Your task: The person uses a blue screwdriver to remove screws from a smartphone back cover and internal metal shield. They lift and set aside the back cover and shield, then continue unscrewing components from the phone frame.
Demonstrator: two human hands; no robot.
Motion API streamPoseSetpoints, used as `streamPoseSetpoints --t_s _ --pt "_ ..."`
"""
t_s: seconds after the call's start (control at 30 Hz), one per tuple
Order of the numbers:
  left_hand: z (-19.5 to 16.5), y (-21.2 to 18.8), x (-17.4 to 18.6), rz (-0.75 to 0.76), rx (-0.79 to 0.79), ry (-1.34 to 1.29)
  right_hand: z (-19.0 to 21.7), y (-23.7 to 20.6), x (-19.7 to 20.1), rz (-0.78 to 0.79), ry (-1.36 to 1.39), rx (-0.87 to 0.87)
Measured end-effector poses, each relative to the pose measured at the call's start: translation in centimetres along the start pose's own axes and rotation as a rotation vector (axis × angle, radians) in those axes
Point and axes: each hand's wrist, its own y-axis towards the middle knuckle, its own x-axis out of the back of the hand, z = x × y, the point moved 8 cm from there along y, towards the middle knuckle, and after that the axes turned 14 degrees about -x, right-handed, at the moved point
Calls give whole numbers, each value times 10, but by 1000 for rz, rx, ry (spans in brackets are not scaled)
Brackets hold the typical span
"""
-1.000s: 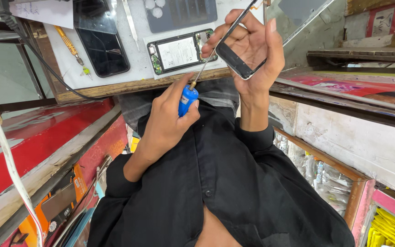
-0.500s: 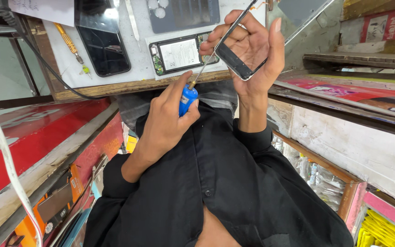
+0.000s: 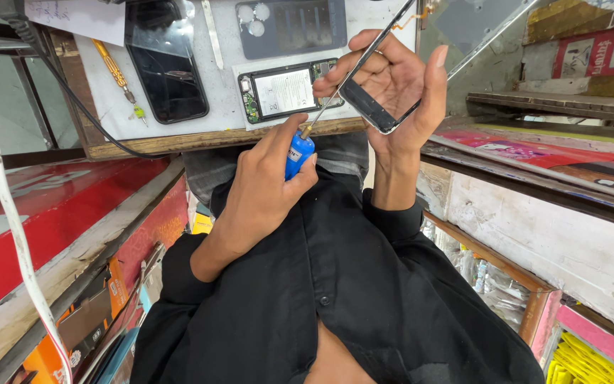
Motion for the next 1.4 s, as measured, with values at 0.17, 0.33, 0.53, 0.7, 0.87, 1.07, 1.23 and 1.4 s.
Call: streamPoseSetpoints --t_s 0.17,0.33,0.53,0.7,0.87,1.07,1.23,1.4 --pt "-1 2 2 -4 17 -15 -3 0 -3 27 -9 0" --pt "-2 4 3 -9 13 -2 -5 2 -3 31 2 -10" --pt "-4 5 5 -31 -6 2 -5 2 -8 69 -44 -14" --pt "1 5 2 -30 50 -19 -5 0 -12 84 -41 -12" --pt "2 4 0 -34 58 -24 -7 0 -16 112 -52 -67" --pt "1 2 0 -63 50 26 -13 2 -19 117 55 -74" --pt "-1 -3 -1 -58 74 -21 -14 1 -18 98 51 -63" --pt "-5 -6 3 -79 30 -4 -11 1 -20 98 42 -40"
